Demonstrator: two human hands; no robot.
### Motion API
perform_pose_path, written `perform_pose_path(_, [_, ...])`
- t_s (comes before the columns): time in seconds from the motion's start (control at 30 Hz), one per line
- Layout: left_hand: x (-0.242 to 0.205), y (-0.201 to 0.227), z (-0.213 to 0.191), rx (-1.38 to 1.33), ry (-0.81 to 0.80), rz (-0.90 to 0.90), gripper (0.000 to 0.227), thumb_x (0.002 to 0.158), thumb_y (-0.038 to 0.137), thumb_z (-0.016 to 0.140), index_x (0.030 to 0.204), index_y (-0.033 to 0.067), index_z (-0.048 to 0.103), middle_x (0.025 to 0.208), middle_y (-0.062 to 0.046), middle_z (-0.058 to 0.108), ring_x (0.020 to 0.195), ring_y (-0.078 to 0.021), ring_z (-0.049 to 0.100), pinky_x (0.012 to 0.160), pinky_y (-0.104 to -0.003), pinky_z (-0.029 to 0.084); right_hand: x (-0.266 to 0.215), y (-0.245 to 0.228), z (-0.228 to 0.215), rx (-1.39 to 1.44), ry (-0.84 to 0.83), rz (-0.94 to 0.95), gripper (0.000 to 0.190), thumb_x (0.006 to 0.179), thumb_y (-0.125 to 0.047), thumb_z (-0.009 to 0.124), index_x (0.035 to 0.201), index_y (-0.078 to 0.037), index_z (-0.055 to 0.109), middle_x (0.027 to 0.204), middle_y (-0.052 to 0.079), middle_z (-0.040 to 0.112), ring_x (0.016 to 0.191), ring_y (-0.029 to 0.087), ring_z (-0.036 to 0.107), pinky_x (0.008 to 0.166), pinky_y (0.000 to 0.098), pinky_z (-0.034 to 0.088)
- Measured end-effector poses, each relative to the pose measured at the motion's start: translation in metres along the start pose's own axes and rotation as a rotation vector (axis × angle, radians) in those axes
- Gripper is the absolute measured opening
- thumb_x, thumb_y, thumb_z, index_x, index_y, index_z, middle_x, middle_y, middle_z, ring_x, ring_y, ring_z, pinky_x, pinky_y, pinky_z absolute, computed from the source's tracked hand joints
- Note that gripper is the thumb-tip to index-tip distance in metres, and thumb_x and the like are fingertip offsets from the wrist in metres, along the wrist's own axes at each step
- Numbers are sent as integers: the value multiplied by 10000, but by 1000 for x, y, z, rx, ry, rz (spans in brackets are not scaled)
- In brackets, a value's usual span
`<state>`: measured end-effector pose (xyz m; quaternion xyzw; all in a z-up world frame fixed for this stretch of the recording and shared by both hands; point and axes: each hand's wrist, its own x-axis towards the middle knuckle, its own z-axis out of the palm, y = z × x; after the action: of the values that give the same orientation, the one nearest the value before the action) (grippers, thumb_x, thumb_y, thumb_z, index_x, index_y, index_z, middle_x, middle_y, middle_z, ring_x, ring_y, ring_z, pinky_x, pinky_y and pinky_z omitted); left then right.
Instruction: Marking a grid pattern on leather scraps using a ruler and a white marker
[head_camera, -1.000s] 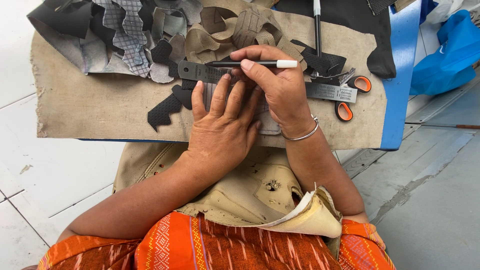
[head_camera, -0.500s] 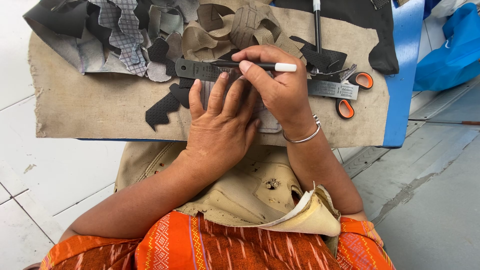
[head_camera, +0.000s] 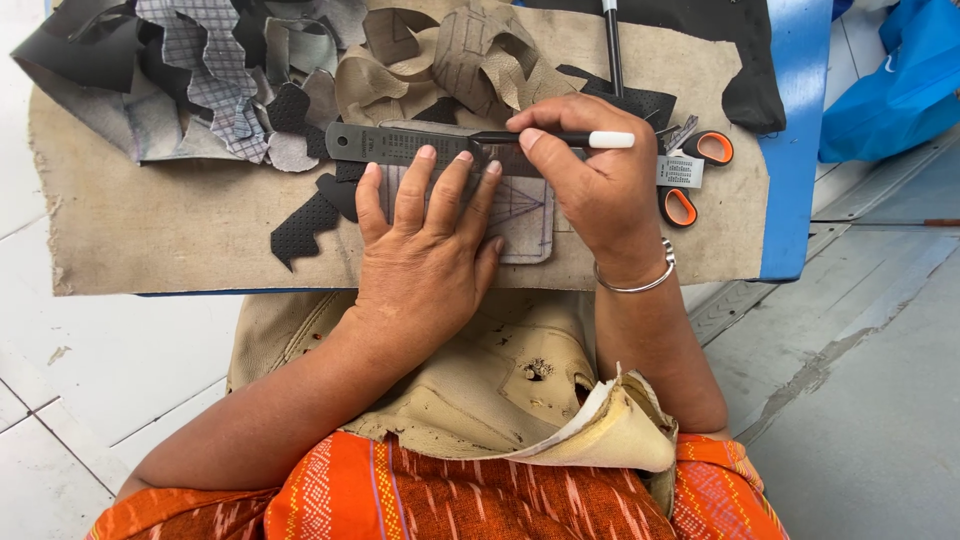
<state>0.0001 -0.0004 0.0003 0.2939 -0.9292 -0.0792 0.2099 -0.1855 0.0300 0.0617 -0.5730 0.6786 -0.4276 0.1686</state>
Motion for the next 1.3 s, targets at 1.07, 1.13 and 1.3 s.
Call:
perform_pose_path(1.07, [4, 1, -8, 45, 13, 25, 579, 954, 441, 683, 1467, 176, 632, 1458, -94, 528, 1397, -327, 424, 1152, -608, 273, -13, 6, -32, 23, 212, 68, 108, 941, 35, 611, 962, 53, 715, 906, 142, 696, 815, 202, 649, 724, 280, 513])
perform_pose_path(1.13, [3, 2, -8, 35, 29, 28, 573, 951, 436, 704, 1461, 183, 635, 1432, -103, 531, 1367, -335, 445, 1145, -624, 276, -11, 7, -25, 160, 133, 32, 104, 972, -25, 608, 1001, 30, 692, 1003, 138, 688, 925, 222, 648, 853, 318, 535])
perform_pose_path(1.3, [2, 0, -6, -8, 45, 36, 545, 964, 408, 697, 1447, 165, 630, 1417, -129, 538, 1354, -361, 461, 1144, -671, 271, 1, -5, 1, 254, 14, 38, 124, 981, -64, 617, 1074, -12, 681, 1068, 101, 672, 1004, 198, 637, 940, 304, 526])
